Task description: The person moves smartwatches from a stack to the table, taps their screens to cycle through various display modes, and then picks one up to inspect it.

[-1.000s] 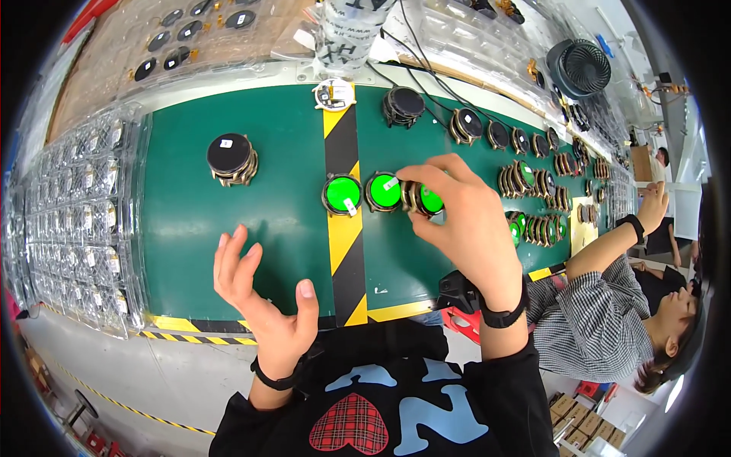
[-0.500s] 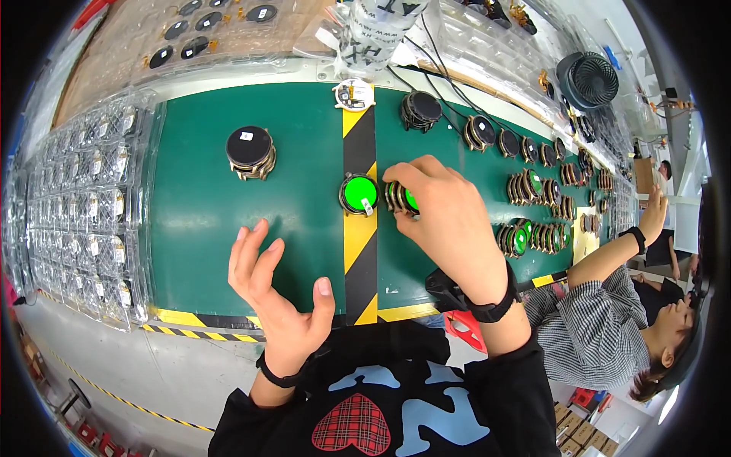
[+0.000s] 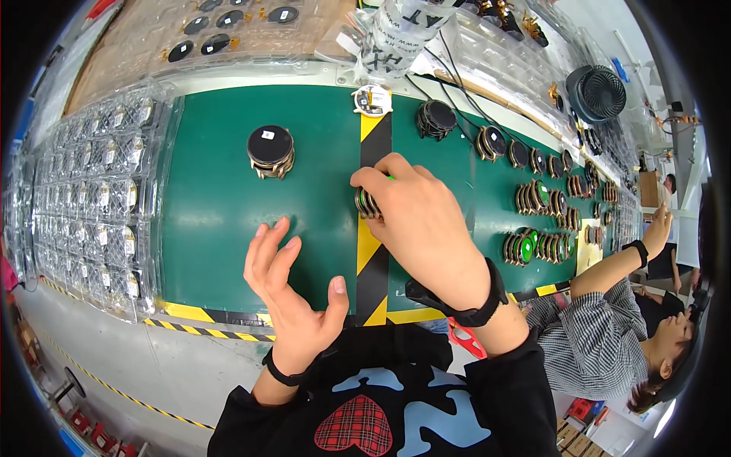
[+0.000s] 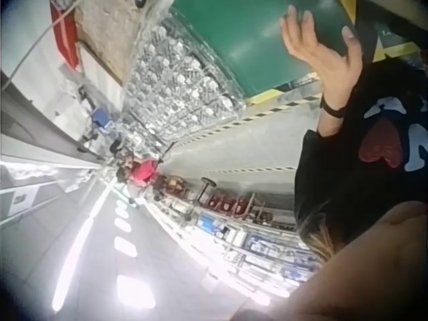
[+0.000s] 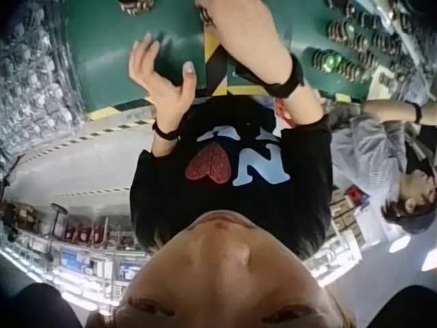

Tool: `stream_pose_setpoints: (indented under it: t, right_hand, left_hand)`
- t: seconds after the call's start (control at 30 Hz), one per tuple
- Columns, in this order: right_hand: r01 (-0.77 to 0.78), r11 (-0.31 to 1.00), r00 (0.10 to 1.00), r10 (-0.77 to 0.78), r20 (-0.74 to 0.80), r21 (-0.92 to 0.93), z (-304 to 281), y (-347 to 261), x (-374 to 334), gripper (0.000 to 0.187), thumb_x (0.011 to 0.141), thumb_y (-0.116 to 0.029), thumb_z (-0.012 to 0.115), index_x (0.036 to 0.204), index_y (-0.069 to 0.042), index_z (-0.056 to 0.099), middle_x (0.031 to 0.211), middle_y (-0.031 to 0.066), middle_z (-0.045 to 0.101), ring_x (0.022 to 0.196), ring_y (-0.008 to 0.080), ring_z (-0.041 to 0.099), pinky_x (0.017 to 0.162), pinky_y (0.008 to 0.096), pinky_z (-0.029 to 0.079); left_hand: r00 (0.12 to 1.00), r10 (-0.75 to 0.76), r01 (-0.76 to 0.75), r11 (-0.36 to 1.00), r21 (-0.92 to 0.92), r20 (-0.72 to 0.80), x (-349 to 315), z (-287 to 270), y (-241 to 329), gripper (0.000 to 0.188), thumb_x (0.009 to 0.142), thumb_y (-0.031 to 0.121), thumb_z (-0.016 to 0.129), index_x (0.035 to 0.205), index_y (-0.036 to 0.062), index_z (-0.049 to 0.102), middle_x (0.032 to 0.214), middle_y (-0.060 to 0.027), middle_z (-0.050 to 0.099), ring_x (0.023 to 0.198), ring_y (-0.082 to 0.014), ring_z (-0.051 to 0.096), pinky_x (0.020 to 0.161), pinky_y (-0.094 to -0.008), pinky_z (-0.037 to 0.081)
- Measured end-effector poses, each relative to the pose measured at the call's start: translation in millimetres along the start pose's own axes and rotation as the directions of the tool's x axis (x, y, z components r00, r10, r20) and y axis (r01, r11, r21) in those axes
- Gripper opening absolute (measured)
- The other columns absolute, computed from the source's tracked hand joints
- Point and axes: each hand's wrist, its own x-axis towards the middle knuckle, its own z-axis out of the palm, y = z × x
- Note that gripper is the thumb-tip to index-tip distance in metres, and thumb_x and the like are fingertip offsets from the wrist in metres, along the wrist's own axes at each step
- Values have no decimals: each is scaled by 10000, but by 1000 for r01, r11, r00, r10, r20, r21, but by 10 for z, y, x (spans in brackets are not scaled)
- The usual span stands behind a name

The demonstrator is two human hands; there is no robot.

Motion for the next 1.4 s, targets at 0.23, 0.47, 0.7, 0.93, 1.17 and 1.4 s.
stream_pose_setpoints:
  t: [0.23,0.47,0.7,0.93,1.17,1.4]
  right_hand:
    - [50,993,996,-58,-73,-106,72,32,335,322,726,26,746,1028,-55,671,984,174,654,902,377,666,790,447,547]
    - [155,985,976,-165,-140,-76,127,124,689,340,716,17,755,1036,-55,665,955,187,650,849,392,675,769,467,552]
    - [80,995,989,-87,-123,-64,-104,24,462,544,713,2,777,1207,-105,575,1067,190,634,913,391,674,788,463,552]
    - [-98,990,942,60,-330,-100,-831,650,168,657,703,-39,814,1274,-163,514,1069,186,618,916,374,641,787,448,522]
    - [-222,952,974,209,-83,-210,-770,1588,362,490,708,-126,812,1170,-95,652,941,192,705,864,366,666,772,421,533]
    - [-357,896,933,327,-152,-265,-214,1496,586,245,690,-212,766,851,-27,753,894,226,726,841,398,713,776,493,593]
  left_hand:
    - [1000,-2,1,1000,-27,-20,0,5,-2,697,826,143,701,1435,69,372,1520,-216,410,1419,-451,305,1146,-558,237]
    - [1000,3,-3,1000,1,-30,2,31,11,712,833,129,696,1451,60,350,1521,-222,407,1419,-446,305,1151,-557,241]
    - [998,22,-24,999,-24,-60,-2,61,6,744,842,115,690,1473,46,302,1534,-230,383,1422,-451,297,1160,-558,240]
    - [996,29,-31,999,-20,-89,-11,44,-6,760,847,117,690,1483,35,281,1541,-236,367,1430,-451,279,1162,-561,238]
    - [994,62,-65,998,-23,-94,4,92,18,746,856,114,676,1484,28,283,1541,-237,366,1427,-442,292,1168,-554,235]
    - [992,23,-24,1000,-2,-121,-44,5,-61,667,951,68,574,1513,-47,234,1562,-223,327,1459,-362,331,1235,-495,210]
